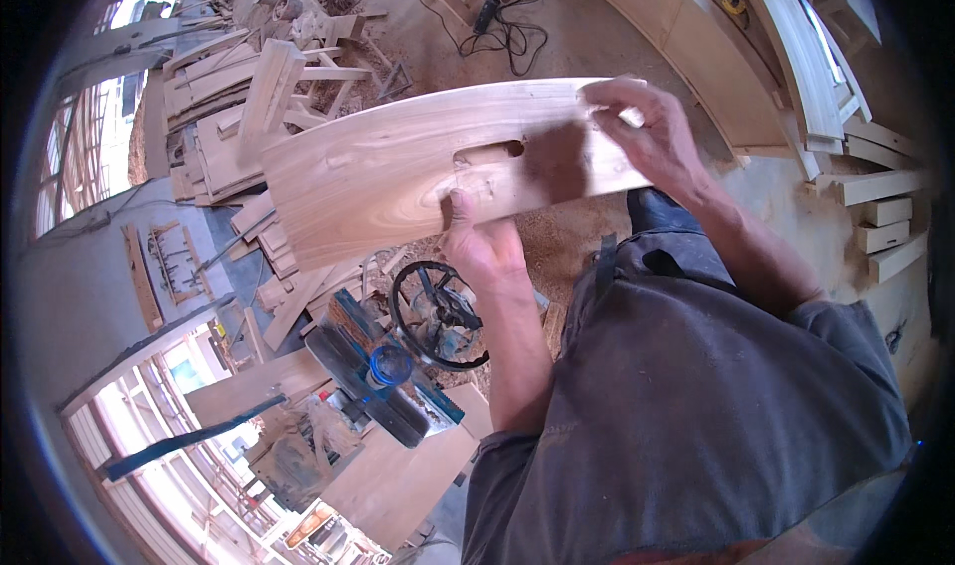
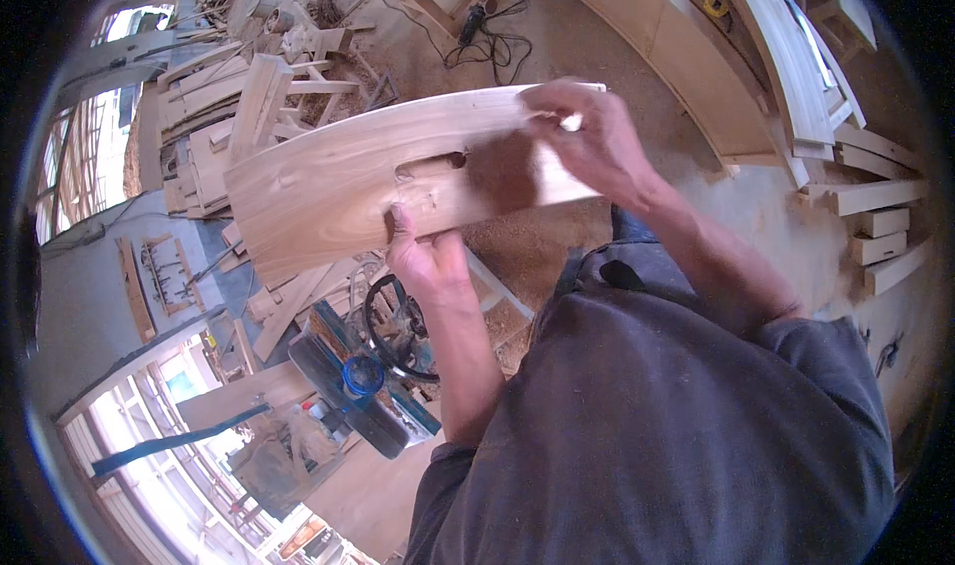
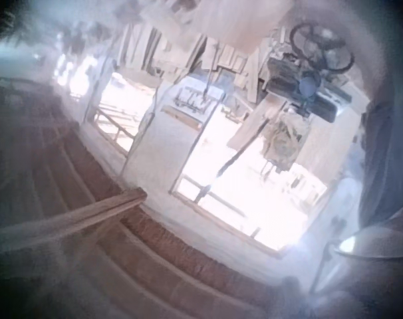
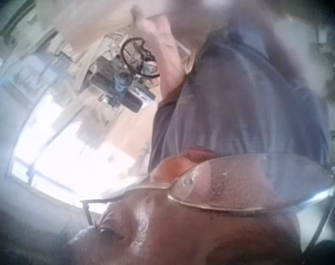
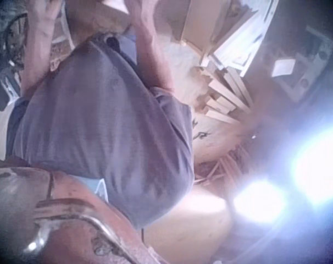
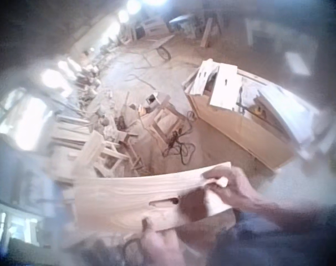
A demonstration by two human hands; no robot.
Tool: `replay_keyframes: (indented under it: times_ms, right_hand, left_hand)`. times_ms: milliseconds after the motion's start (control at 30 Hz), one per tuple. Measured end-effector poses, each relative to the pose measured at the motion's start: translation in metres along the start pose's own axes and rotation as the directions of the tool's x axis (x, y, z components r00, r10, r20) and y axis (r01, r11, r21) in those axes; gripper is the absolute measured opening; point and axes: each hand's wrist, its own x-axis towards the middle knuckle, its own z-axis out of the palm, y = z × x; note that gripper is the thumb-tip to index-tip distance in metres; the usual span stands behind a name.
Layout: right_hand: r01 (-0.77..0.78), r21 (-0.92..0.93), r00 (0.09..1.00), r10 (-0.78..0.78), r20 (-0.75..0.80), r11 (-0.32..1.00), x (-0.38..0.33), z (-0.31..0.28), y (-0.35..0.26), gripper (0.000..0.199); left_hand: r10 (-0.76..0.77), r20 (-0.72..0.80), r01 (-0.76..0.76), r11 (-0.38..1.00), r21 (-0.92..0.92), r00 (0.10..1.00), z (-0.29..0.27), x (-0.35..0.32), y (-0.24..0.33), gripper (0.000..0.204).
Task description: The person operates a woodworking machine by turning a wheel to adjust the cutting head while feeding a wooden plank through the machine. The person then removes the processed plank and places it on a nearby workbench before repeating the process with another plank.
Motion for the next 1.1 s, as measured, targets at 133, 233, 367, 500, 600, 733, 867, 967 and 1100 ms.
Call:
replay_keyframes:
  times_ms: [133, 233, 367, 500, 600, 733, 867, 967, 1100]
  right_hand:
    - [-0.489, 0.518, 0.868, 0.333, 0.369, 0.701, 0.021, 0.01, -0.024, 0.028]
    - [-0.597, 0.797, 0.76, 0.385, 0.523, 0.094, 0.036, 0.014, -0.026, 0.035]
    - [-0.546, 0.82, 0.678, 0.485, 0.552, -0.17, 0.065, 0.015, -0.03, 0.038]
    - [-0.373, 0.856, 0.633, 0.576, 0.517, -0.359, 0.098, 0.009, -0.026, 0.039]
    - [-0.315, 0.883, 0.626, 0.623, 0.469, -0.348, 0.116, -0.003, -0.036, 0.04]
    - [-0.34, 0.879, 0.406, 0.791, 0.458, -0.335, 0.138, 0.002, -0.001, 0.057]
    - [-0.269, 0.924, 0.455, 0.81, 0.371, -0.272, 0.165, 0.004, 0.017, 0.054]
    - [-0.11, 0.994, 0.539, 0.84, 0.07, -0.013, 0.178, -0.008, 0.043, 0.036]
    - [-0.101, 0.92, 0.587, 0.769, -0.253, 0.379, 0.193, -0.032, 0.079, 0.022]
  left_hand:
    - [-0.078, 0.111, 0.072, 0.996, 0.055, 0.991, 0.028, 0.021, -0.022, 0.058]
    - [0.005, 0.182, -0.033, 0.988, 0.148, 0.983, 0.054, 0.033, -0.035, 0.066]
    - [-0.151, 0.41, 0.126, 0.988, 0.087, 0.9, 0.067, 0.061, -0.043, 0.063]
    - [-0.2, 0.347, 0.104, 0.956, 0.275, 0.916, 0.079, 0.076, -0.052, 0.049]
    - [-0.237, 0.432, 0.027, 0.898, 0.439, 0.87, 0.039, 0.116, -0.062, 0.048]
    - [-0.299, 0.767, -0.694, 0.326, 0.642, 0.568, 0.065, 0.158, -0.043, 0.041]
    - [-0.432, 0.687, -0.6, 0.34, 0.724, 0.584, 0.046, 0.207, -0.062, 0.046]
    - [-0.569, 0.572, -0.394, 0.415, 0.82, 0.591, 0.084, 0.223, -0.053, 0.047]
    - [-0.634, 0.499, -0.06, 0.582, 0.811, 0.591, 0.03, 0.278, -0.065, 0.052]
